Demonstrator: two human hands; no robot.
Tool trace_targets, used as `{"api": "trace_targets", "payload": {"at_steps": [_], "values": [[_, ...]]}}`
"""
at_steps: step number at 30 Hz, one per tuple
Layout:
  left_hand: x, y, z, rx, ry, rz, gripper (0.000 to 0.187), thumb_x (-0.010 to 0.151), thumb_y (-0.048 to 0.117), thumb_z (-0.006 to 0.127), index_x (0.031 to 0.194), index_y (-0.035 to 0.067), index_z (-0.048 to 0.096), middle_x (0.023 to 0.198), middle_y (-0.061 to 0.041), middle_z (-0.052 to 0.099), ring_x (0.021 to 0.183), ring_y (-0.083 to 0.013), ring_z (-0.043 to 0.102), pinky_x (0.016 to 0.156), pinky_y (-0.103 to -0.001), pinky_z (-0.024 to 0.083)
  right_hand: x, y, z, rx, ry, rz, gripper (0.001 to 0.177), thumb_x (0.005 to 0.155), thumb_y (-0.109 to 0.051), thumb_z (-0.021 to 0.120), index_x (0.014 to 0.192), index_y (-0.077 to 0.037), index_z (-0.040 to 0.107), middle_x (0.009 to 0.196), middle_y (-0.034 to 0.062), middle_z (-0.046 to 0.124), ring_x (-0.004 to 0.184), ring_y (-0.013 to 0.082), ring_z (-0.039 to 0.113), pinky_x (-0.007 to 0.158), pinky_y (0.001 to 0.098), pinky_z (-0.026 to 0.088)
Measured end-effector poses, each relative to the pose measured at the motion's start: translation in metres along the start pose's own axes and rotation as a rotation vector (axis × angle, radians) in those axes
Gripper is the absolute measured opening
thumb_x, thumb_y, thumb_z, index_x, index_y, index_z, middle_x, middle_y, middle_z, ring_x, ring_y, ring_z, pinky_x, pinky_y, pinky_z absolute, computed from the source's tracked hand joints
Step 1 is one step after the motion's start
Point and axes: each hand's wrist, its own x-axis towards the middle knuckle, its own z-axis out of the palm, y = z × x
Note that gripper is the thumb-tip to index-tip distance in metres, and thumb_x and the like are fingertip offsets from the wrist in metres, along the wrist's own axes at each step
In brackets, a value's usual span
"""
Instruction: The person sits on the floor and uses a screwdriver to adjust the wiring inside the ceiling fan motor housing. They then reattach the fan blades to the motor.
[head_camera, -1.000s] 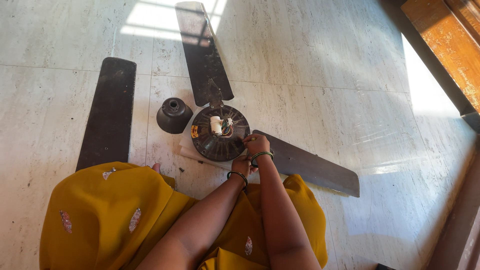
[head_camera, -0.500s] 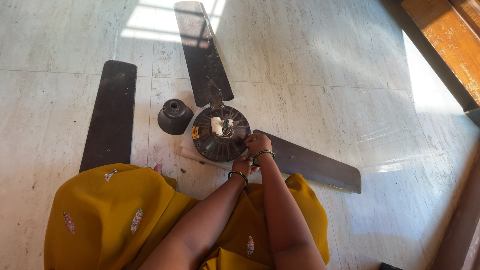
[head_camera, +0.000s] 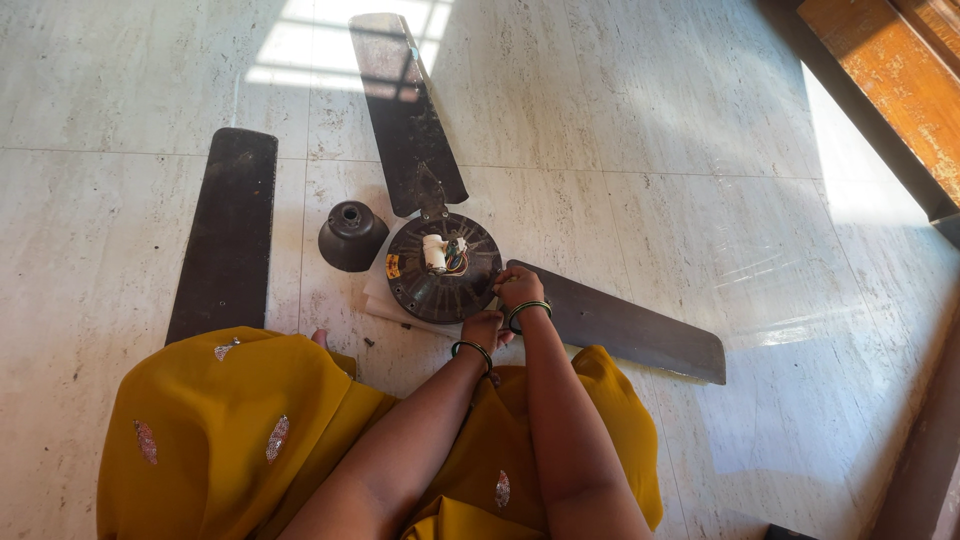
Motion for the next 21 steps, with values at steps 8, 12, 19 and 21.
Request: {"api": "trace_targets", "payload": {"at_steps": [8, 12, 19, 21], "values": [[-0.050, 0.033, 0.004, 0.440, 0.121, 0.172, 0.023, 0.099, 0.015, 0.058, 0.104, -0.001, 0.073, 0.079, -0.013, 0.076, 0.064, -0.0184, 0.072, 0.059, -0.031, 0.057, 0.007, 0.012, -0.001, 0.222, -0.083, -0.097, 0.009, 0.073, -0.004, 0.079, 0.081, -0.003, 0.077, 0.081, 0.0070, 0.077, 0.075, 0.0136, 0.072, 0.071, 0.0297, 0.059], [-0.070, 0.046, 0.006, 0.659, 0.177, 0.331, 0.022, 0.097, 0.013, 0.057, 0.097, 0.000, 0.075, 0.073, -0.012, 0.075, 0.062, -0.0180, 0.072, 0.061, -0.032, 0.055, -0.003, 0.001, -0.007, 0.125, -0.051, -0.087, 0.009, 0.072, -0.005, 0.080, 0.081, -0.004, 0.078, 0.080, 0.0074, 0.077, 0.074, 0.0139, 0.072, 0.070, 0.0295, 0.059], [-0.036, 0.018, 0.000, 0.366, -0.008, 0.242, 0.024, 0.098, 0.016, 0.063, 0.086, -0.005, 0.067, 0.074, -0.015, 0.072, 0.061, -0.0195, 0.069, 0.057, -0.033, 0.056, -0.008, -0.010, -0.007, 0.098, -0.044, -0.052, 0.009, 0.071, -0.009, 0.079, 0.079, -0.007, 0.078, 0.080, 0.0083, 0.079, 0.074, 0.0165, 0.077, 0.071, 0.0311, 0.061], [-0.022, 0.007, -0.002, 0.320, -0.130, 0.145, 0.020, 0.098, 0.016, 0.063, 0.089, -0.002, 0.066, 0.079, -0.014, 0.073, 0.064, -0.0177, 0.070, 0.058, -0.031, 0.058, -0.007, -0.010, -0.007, 0.036, -0.026, -0.036, 0.011, 0.070, -0.011, 0.082, 0.080, -0.008, 0.079, 0.080, 0.0083, 0.079, 0.076, 0.0178, 0.076, 0.072, 0.0324, 0.061]]}}
